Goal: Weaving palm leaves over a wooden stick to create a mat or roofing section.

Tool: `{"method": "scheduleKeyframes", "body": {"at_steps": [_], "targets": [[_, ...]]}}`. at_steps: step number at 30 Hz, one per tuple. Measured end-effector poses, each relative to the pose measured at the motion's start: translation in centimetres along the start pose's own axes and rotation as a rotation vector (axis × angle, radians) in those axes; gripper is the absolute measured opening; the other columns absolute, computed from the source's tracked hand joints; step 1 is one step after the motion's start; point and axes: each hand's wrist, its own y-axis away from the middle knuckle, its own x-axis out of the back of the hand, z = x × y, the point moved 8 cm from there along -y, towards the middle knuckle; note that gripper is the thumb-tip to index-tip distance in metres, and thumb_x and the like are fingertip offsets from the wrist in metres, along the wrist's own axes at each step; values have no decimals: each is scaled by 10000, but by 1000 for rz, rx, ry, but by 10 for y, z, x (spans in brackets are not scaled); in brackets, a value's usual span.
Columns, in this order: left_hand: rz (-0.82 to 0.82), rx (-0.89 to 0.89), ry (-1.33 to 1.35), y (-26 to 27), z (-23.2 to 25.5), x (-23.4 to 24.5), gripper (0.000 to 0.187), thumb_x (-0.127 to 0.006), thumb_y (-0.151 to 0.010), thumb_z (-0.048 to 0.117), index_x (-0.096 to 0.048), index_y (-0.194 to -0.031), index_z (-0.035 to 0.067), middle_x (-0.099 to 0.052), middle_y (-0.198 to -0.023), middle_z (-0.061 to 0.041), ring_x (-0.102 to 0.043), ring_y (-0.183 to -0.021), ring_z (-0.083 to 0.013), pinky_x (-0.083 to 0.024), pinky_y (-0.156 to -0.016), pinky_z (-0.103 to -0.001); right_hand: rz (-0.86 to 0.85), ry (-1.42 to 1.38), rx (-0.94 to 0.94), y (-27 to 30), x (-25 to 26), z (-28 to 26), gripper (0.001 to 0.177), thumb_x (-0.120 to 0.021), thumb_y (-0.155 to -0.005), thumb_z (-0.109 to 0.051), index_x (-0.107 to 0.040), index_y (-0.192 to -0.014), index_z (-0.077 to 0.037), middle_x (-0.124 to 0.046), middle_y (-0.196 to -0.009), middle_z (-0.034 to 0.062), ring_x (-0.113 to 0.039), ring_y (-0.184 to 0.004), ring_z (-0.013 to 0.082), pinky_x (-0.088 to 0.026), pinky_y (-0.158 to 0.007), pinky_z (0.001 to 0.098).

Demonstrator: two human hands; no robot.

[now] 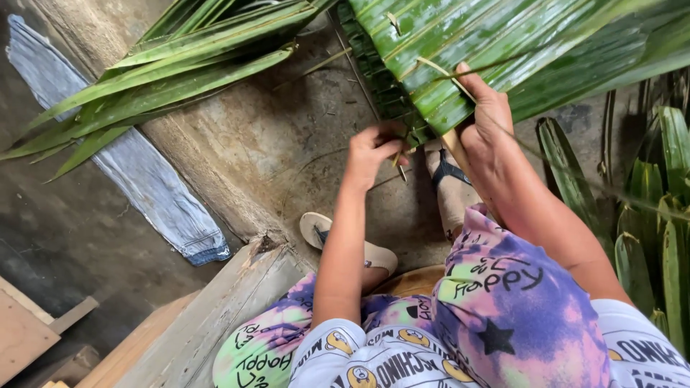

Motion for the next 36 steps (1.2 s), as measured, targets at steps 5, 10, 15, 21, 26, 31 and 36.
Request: {"method": "scheduleKeyframes", "body": {"at_steps": [5, 10, 15, 21, 26, 31, 36], "targets": [[-128, -195, 23, 28, 65, -27, 171, -678, -912, -85, -755, -1054, -28, -735, -1065, -114, -737, -859, -195, -624, -785, -273, -25, -59, -5, -13, 7, 7, 190, -742, -854, -85, -748, -1008, 24, -732, -932, 89, -680, -811, 167, -595, -784, 272], [115, -431, -416, 12, 69, -39, 142, -753, -847, -72, -755, -946, 30, -641, -1105, -4, -601, -805, -98, -557, -655, -218, -37, -126, -5, -12, 6, 6, 262, -725, -862, -15, -766, -1119, 14, -774, -1042, 81, -708, -944, 173, -575, -948, 287], [247, -878, -1037, 10, 77, -77, 318, -658, -777, -123, -722, -1049, 28, -700, -1050, -140, -660, -815, -333, -569, -751, -387, -35, -61, 5, -9, 6, 2, 209, -784, -868, -105, -774, -1036, 20, -744, -967, 87, -686, -841, 153, -597, -814, 263], [312, -976, -1288, -10, 34, -74, 228, -666, -733, -104, -711, -953, -60, -666, -1199, -264, -703, -1017, -467, -618, -821, -446, -56, -66, 6, -8, 5, 1, 169, -774, -885, -101, -760, -994, 27, -732, -920, 87, -675, -791, 141, -591, -751, 244], [352, -998, -1232, -6, 43, -85, 226, -674, -756, -80, -697, -978, -44, -675, -1101, -193, -672, -902, -385, -589, -734, -427, -1, -49, 16, 2, 2, -5, 268, -784, -840, -97, -775, -1083, 16, -761, -988, 82, -700, -874, 148, -597, -847, 245], [364, -988, -1177, -8, 41, -85, 204, -687, -773, -30, -692, -977, -13, -682, -1104, -162, -658, -868, -357, -570, -720, -419, 17, 28, 33, -5, 7, -2, 236, -838, -814, -192, -762, -945, -11, -722, -895, 57, -656, -804, 143, -588, -818, 271], [339, -923, -1029, -11, 39, -85, 243, -717, -777, 5, -696, -1019, -8, -696, -1114, -162, -675, -919, -358, -586, -824, -426, 0, -1, 44, 1, 2, -6, 346, -843, -787, -163, -775, -1061, 37, -757, -956, 75, -693, -822, 138, -589, -785, 252]]}}
